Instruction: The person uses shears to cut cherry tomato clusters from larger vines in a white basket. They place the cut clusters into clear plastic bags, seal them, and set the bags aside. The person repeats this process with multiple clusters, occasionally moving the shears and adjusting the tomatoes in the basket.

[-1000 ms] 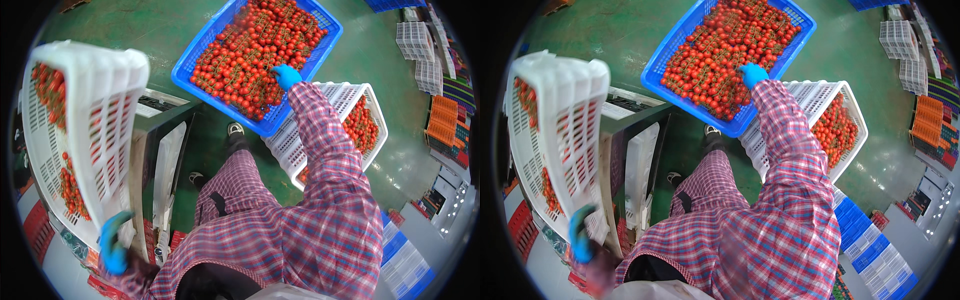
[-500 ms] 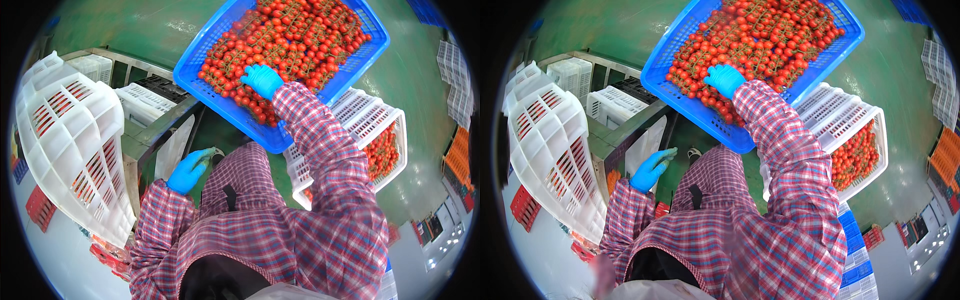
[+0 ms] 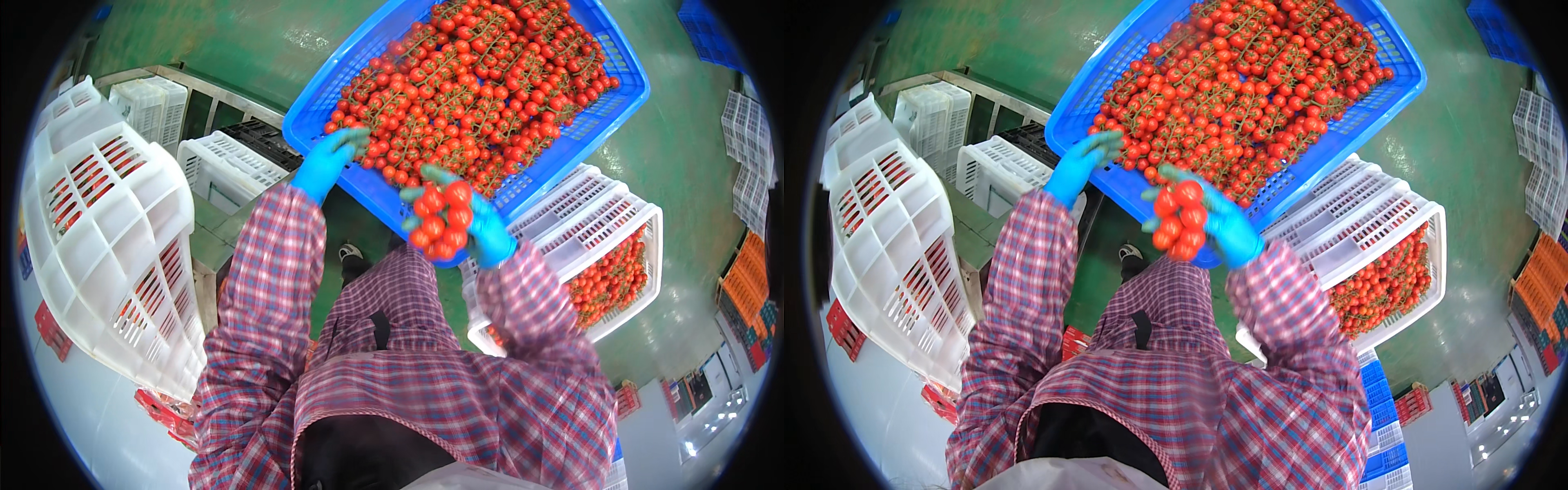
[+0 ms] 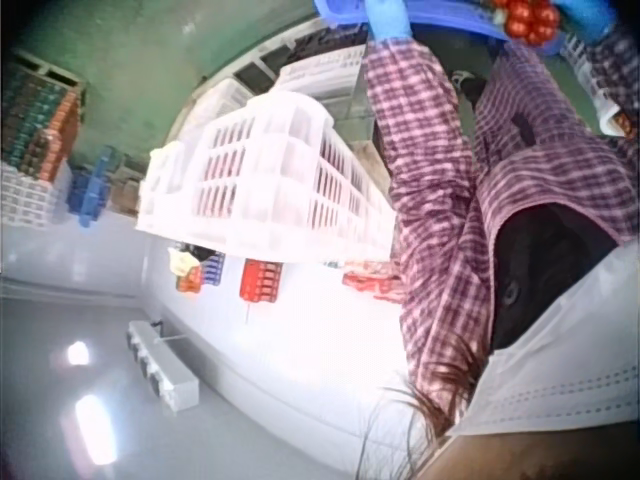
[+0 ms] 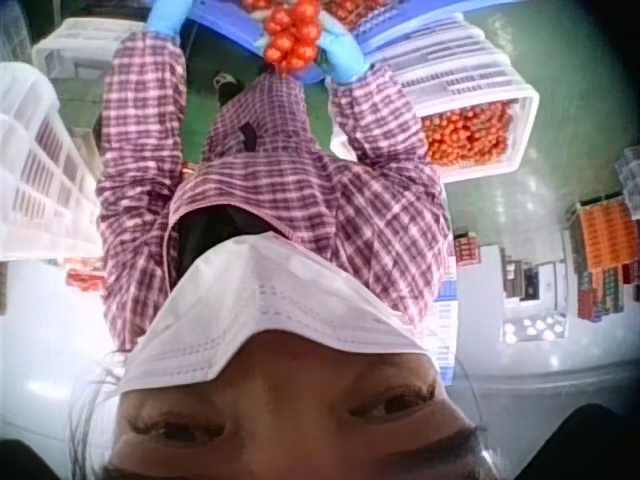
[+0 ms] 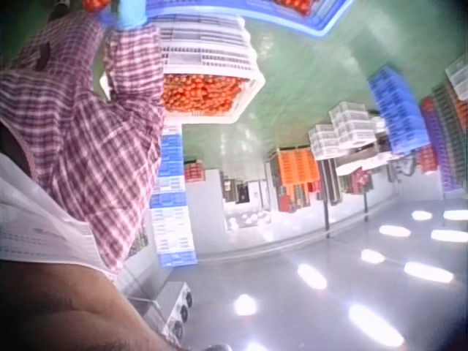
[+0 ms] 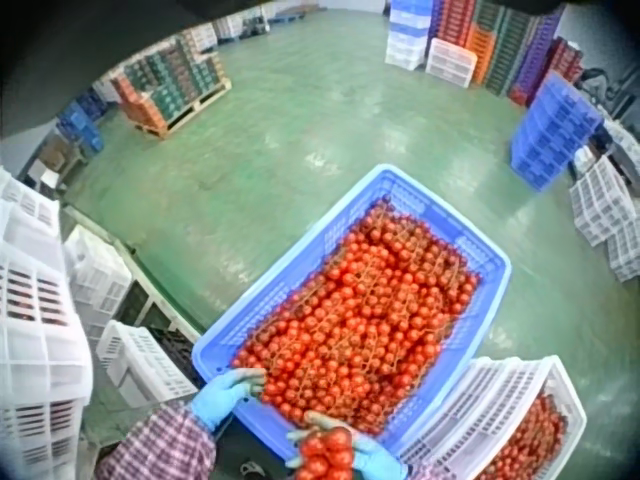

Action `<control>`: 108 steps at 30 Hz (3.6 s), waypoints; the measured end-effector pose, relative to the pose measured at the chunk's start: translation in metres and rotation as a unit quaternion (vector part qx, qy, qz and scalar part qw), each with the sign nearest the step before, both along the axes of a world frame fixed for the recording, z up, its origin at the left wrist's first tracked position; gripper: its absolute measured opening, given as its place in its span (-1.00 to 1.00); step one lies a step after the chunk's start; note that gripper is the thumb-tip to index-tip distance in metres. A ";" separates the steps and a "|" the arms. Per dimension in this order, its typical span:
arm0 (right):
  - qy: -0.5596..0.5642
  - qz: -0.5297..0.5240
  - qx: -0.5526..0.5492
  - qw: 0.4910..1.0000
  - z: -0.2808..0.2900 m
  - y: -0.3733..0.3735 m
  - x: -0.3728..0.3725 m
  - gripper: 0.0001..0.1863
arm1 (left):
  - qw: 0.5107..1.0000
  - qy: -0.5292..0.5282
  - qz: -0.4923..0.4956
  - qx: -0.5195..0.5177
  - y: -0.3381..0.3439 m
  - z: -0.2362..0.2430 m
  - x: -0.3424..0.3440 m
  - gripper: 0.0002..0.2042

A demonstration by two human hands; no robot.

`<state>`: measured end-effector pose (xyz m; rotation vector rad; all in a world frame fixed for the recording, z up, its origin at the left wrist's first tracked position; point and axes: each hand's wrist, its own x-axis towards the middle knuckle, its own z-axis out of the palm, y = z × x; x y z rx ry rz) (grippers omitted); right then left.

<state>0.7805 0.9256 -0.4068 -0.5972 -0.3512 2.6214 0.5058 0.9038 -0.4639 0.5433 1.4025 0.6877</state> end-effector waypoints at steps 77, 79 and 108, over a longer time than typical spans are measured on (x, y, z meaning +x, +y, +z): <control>0.060 0.186 0.976 0.100 0.273 -0.584 -0.683 -0.24 | 0.703 0.710 0.040 -0.025 -0.799 0.323 -0.466 -0.26; 0.098 0.165 0.965 0.177 0.283 -0.574 -0.676 -0.24 | 0.678 0.732 0.066 -0.021 -0.789 0.330 -0.465 -0.35; -0.683 0.276 0.519 0.434 -0.081 0.157 0.034 -0.73 | 0.937 0.222 -0.234 0.135 -0.248 0.299 -0.093 -0.55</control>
